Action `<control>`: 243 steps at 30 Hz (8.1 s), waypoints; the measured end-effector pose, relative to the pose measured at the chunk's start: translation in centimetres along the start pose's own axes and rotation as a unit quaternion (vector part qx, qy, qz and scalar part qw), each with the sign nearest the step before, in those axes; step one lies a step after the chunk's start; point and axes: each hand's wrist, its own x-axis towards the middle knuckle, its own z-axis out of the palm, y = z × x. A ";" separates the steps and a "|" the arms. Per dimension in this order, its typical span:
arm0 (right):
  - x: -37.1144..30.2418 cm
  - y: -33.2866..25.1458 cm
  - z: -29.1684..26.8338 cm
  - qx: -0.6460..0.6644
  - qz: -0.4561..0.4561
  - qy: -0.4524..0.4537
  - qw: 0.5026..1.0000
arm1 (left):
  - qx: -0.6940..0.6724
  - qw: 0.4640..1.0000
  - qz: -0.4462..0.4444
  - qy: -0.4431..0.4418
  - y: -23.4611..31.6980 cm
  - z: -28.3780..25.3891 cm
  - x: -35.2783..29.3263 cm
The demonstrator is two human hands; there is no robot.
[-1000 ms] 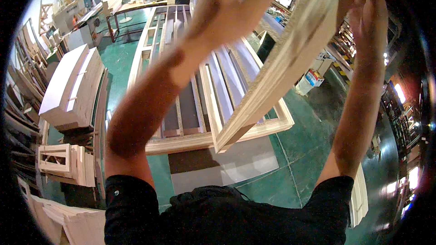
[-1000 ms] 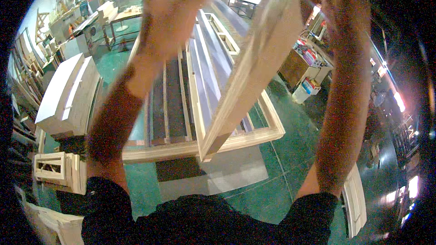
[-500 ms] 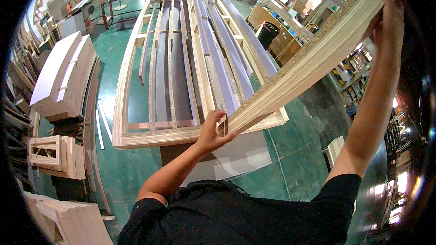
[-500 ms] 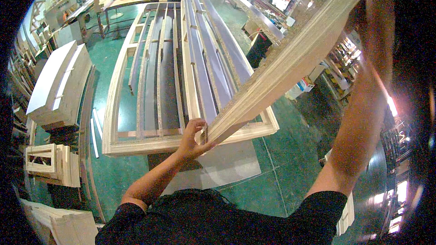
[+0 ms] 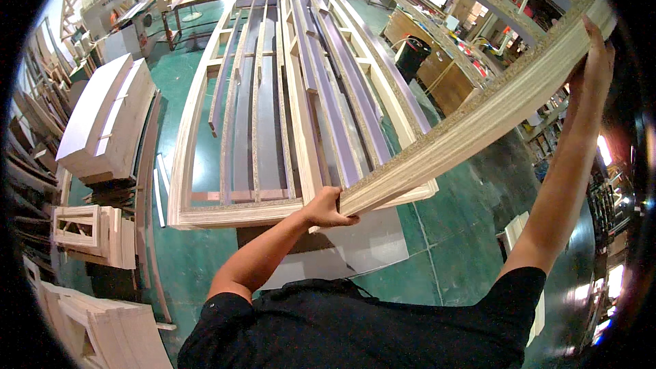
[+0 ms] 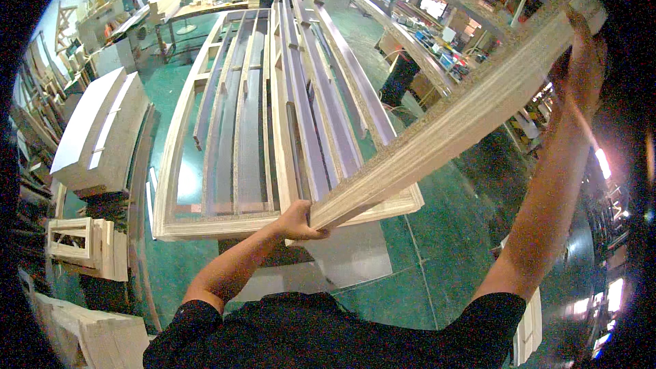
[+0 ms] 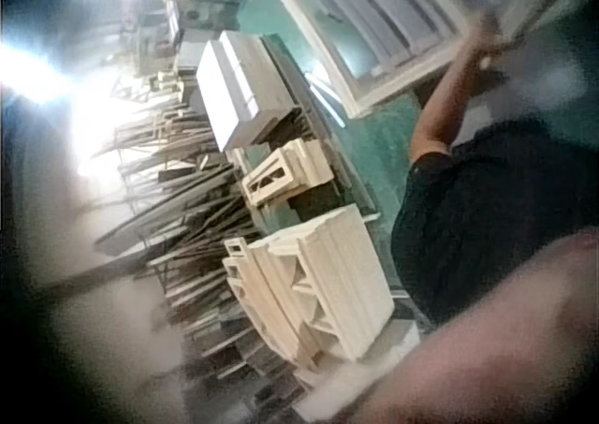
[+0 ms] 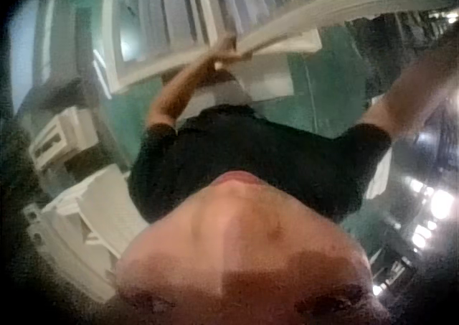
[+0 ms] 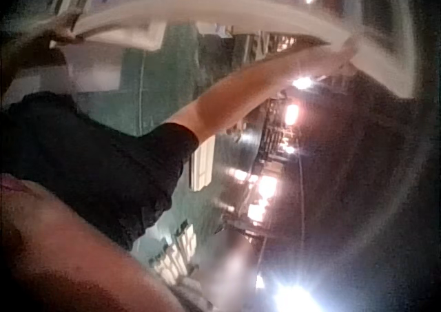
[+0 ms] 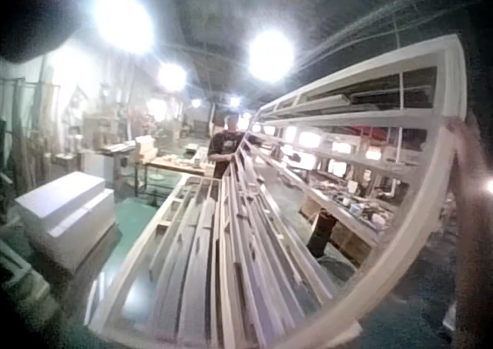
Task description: The person assembles a large wooden frame structure by hand, positioning and aligning wooden slats and cross-pieces. They use a pneumatic nail gun to fasten the components together, repeatedly lifting and rotating the frame to access different sides. The task involves precise alignment of the wooden parts before nailing them into place.
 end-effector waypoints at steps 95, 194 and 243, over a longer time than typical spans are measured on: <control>-37.8 37.1 -9.6 -0.382 0.029 -0.705 0.597 | 0.531 0.794 -0.282 -0.084 -1.8 -21.4 -21.3; -43.1 41.8 -6.5 -0.362 0.126 -0.514 0.768 | 0.523 0.753 -0.392 0.079 -7.4 -20.2 -20.5; -42.5 7.2 -22.2 -0.207 0.003 -0.456 0.865 | -0.811 0.576 0.001 -0.101 13.5 28.4 7.7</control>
